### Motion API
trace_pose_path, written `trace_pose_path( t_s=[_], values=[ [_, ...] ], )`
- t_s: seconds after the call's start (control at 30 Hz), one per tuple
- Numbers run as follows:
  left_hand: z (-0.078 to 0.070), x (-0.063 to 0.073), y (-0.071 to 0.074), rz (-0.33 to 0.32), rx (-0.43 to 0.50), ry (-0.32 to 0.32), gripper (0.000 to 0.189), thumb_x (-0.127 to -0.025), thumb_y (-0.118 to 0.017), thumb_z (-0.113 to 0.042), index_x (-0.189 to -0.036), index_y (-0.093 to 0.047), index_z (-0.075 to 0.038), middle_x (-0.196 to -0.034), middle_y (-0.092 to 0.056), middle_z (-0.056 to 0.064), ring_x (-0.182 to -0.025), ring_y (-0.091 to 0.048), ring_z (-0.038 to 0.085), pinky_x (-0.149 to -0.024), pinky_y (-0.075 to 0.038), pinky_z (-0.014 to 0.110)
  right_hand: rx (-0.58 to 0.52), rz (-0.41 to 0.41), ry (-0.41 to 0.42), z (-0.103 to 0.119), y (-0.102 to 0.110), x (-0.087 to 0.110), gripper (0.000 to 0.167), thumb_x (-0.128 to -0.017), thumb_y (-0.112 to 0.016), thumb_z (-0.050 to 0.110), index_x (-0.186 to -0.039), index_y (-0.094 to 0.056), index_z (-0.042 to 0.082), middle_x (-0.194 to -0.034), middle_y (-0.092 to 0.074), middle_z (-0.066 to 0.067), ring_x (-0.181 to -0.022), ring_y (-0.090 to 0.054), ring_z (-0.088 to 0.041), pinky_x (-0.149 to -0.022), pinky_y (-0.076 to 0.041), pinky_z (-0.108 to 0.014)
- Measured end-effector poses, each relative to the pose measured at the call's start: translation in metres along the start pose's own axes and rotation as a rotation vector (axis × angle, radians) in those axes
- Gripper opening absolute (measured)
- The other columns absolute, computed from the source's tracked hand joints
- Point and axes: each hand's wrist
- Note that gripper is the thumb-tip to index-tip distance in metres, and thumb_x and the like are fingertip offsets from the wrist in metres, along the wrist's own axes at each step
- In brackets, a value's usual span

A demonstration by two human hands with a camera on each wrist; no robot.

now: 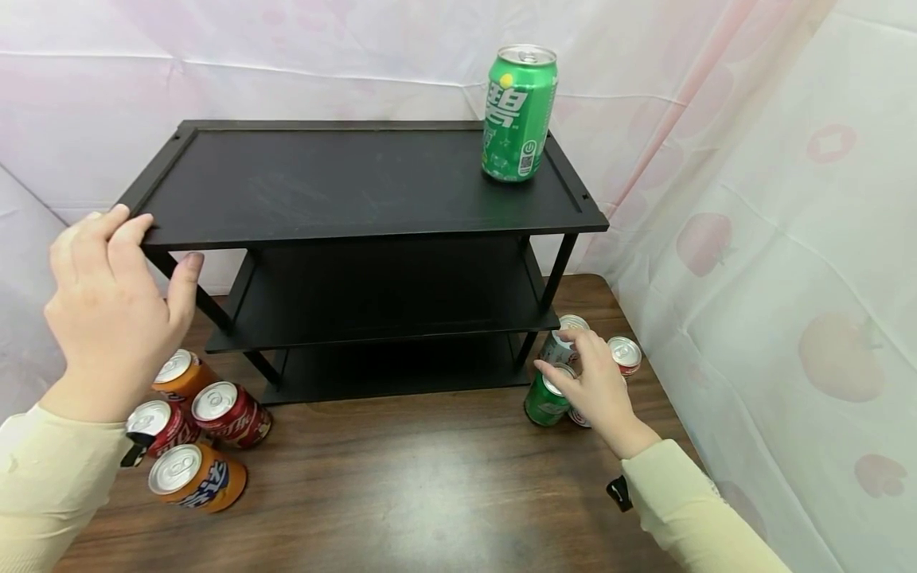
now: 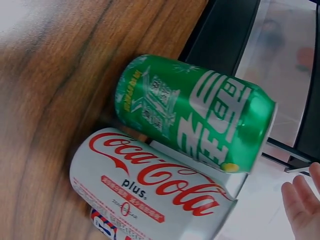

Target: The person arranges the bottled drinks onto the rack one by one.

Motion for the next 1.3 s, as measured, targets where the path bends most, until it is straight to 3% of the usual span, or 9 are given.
trace_pose_path(
  t_s=[0.27,0.57,0.73,0.93,1.3],
  values=[
    [0.0,-0.001,0.0,0.009,-0.001,0.004,0.05,-0.098,-0.057,-0.039,-0.126,-0.057,0.003,-0.134,-0.057,0.021,-0.128,-0.05,0.041,-0.055,-0.038,0.076,0.004,0.118,-0.081,-0.006,-0.003,0.003,0.057,-0.085,-0.078,0.024,-0.13,-0.055,-0.002,-0.117,-0.061,-0.021,-0.083,-0.061,-0.027,-0.067,-0.05,-0.033],
    [-0.001,0.0,0.0,-0.005,0.002,0.0,0.049,-0.097,-0.057,-0.038,-0.125,-0.058,0.003,-0.133,-0.058,0.021,-0.127,-0.051,0.041,-0.057,-0.039,0.076,0.077,0.16,-0.102,-0.009,-0.007,0.008,0.06,-0.085,-0.078,0.033,-0.131,-0.055,0.001,-0.119,-0.062,-0.019,-0.095,-0.06,-0.031,-0.076,-0.051,-0.046],
    [-0.001,0.0,0.0,0.003,-0.002,0.001,0.05,-0.098,-0.057,-0.038,-0.125,-0.057,0.003,-0.134,-0.058,0.021,-0.127,-0.051,0.041,-0.057,-0.039,0.076,0.044,0.211,-0.118,-0.011,-0.008,0.009,0.062,-0.087,-0.076,0.031,-0.133,-0.052,-0.001,-0.127,-0.059,-0.023,-0.113,-0.059,-0.038,-0.09,-0.049,-0.055],
    [0.0,-0.001,0.0,0.013,-0.006,0.002,0.05,-0.098,-0.057,-0.039,-0.125,-0.057,0.003,-0.134,-0.058,0.021,-0.128,-0.05,0.042,-0.056,-0.039,0.076,0.021,0.274,-0.161,-0.011,-0.008,0.01,0.065,-0.088,-0.074,0.034,-0.136,-0.05,-0.002,-0.134,-0.053,-0.025,-0.123,-0.053,-0.042,-0.098,-0.046,-0.059],
    [0.0,0.0,0.0,0.017,-0.009,0.0,0.05,-0.098,-0.056,-0.039,-0.126,-0.057,0.003,-0.134,-0.057,0.021,-0.128,-0.05,0.041,-0.056,-0.039,0.076,0.08,0.317,-0.111,-0.012,-0.015,0.011,0.066,-0.085,-0.077,0.036,-0.134,-0.054,-0.001,-0.134,-0.055,-0.025,-0.121,-0.055,-0.044,-0.096,-0.047,-0.06]
  ],
)
Point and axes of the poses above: each hand's wrist, its own x-axis away from the middle knuckle, its own y-axis out of the back of the hand, z = x × y
